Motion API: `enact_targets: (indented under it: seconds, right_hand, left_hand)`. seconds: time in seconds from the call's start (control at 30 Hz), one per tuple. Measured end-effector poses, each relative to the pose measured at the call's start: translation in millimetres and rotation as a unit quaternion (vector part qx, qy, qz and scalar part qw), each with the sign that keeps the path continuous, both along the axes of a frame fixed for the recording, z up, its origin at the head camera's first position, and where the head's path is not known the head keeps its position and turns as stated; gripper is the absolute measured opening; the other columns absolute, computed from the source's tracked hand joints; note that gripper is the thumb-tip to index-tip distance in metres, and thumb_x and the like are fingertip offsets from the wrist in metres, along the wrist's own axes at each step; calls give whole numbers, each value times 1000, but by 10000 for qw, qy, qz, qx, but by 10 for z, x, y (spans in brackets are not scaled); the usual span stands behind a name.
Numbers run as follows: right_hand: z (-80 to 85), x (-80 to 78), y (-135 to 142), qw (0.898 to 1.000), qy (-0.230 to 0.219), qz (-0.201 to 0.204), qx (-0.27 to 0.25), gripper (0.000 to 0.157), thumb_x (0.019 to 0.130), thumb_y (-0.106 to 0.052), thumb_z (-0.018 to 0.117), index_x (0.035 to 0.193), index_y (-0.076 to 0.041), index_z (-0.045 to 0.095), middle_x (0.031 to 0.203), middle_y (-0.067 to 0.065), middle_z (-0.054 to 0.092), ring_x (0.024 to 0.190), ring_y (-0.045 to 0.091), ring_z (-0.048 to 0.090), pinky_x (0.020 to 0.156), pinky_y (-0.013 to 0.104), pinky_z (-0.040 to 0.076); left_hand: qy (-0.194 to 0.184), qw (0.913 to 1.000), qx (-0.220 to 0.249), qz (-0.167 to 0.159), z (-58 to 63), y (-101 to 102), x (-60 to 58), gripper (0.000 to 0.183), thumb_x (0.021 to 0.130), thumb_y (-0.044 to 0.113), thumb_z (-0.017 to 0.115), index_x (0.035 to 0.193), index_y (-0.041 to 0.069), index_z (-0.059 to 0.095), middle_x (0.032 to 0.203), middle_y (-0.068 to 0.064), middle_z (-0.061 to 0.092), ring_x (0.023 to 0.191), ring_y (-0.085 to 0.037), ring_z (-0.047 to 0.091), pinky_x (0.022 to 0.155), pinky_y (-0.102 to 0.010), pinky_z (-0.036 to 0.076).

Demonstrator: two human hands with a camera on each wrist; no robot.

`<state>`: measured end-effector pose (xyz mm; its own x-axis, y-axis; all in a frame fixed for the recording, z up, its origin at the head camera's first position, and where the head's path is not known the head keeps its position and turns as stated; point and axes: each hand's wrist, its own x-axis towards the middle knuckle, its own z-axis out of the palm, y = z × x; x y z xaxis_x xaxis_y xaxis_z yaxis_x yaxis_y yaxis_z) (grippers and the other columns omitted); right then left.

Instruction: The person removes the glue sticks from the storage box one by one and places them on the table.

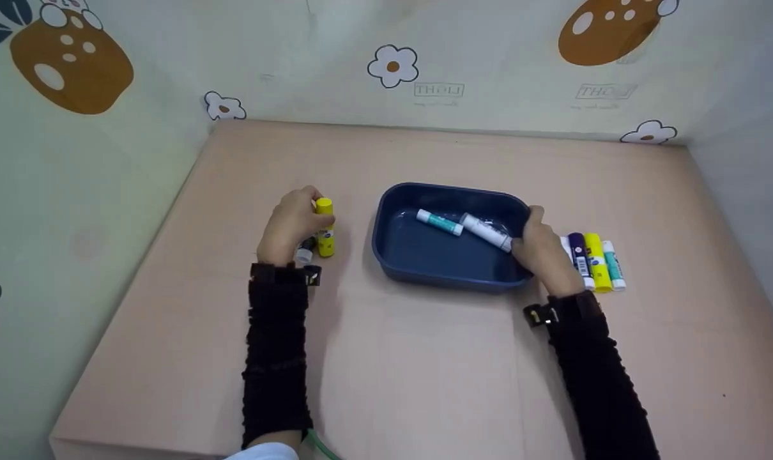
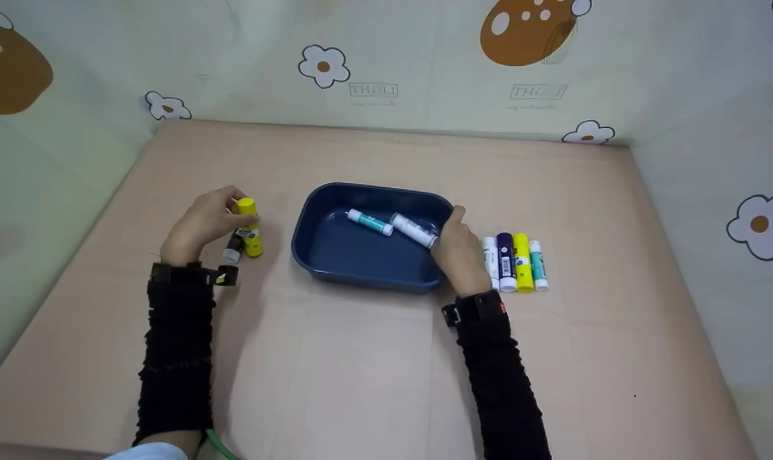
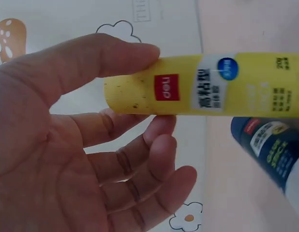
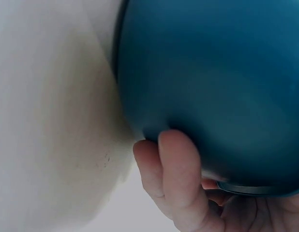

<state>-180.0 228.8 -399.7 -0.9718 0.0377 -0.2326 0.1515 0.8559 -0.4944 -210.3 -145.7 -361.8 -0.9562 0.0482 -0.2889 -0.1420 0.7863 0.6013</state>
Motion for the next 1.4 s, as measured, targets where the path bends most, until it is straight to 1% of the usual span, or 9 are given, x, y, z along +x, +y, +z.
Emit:
enact_targets:
  seconds: [0.17,0.33,0.5,0.7,0.8,0.93,1.07,1.2,1.4]
  right_hand:
    - [-7,-1,11,10000,-46,-22,13,65,89,-10,44,140,6,7,118,41,48,97,45,57,80,51,47]
    - [-10,6,20,10000,-9,-1,-9,66,88,-10,44,140,6,7,118,41,48,97,45,56,81,51,47]
    - [-19,13,28,9999,152,80,0,64,86,-9,44,139,7,9,112,40,51,91,43,57,77,50,46]
    - [-17,9,27,9999,126,109,18,63,87,-9,44,138,7,10,112,40,52,89,41,57,74,48,47]
    - [-14,4,25,9999,87,102,-14,63,88,-10,44,138,7,10,112,39,52,88,40,57,73,47,47]
    - [-4,4,25,9999,73,81,-51,63,88,-10,44,138,6,9,111,39,52,88,41,57,74,48,47]
    - [3,1,24,10000,18,64,-43,64,89,-11,44,139,6,8,113,39,51,90,41,57,75,48,47]
    - [12,-4,17,10000,-32,58,0,64,89,-11,44,139,6,7,113,40,51,91,42,57,76,48,47]
    - [8,9,10,9999,87,105,-42,64,88,-9,45,138,7,9,114,40,50,93,43,57,77,50,47]
  left_hand:
    - [-10,9998,-132,-118,-62,112,-34,47,87,17,61,127,2,42,120,-18,51,106,-32,55,89,-43,49]
    - [78,9993,-259,-243,-120,228,-46,46,87,16,62,126,3,42,119,-18,50,106,-31,54,90,-43,48]
    - [589,9953,-709,-308,-209,363,-28,42,86,13,63,121,1,43,113,-20,52,101,-31,55,90,-42,47]
    - [1246,9824,-1374,-241,-360,564,23,32,86,4,58,114,-4,46,105,-24,55,91,-35,59,78,-44,51]
    - [1437,9773,-1553,-143,-409,624,43,30,87,4,55,114,-5,46,104,-26,55,89,-37,60,74,-46,53]
    - [1370,9782,-1560,-86,-434,648,57,34,86,7,58,115,-4,45,104,-25,55,90,-37,59,73,-47,52]
    - [1272,9806,-1493,-11,-417,629,54,38,83,6,61,115,-5,44,106,-25,54,92,-37,58,75,-46,52]
    - [1194,9817,-1475,162,-350,577,53,36,82,4,60,113,-6,44,105,-25,54,93,-37,58,76,-46,51]
    - [873,9894,-1128,269,-208,454,73,30,84,2,55,111,-5,42,105,-24,53,91,-37,58,77,-45,50]
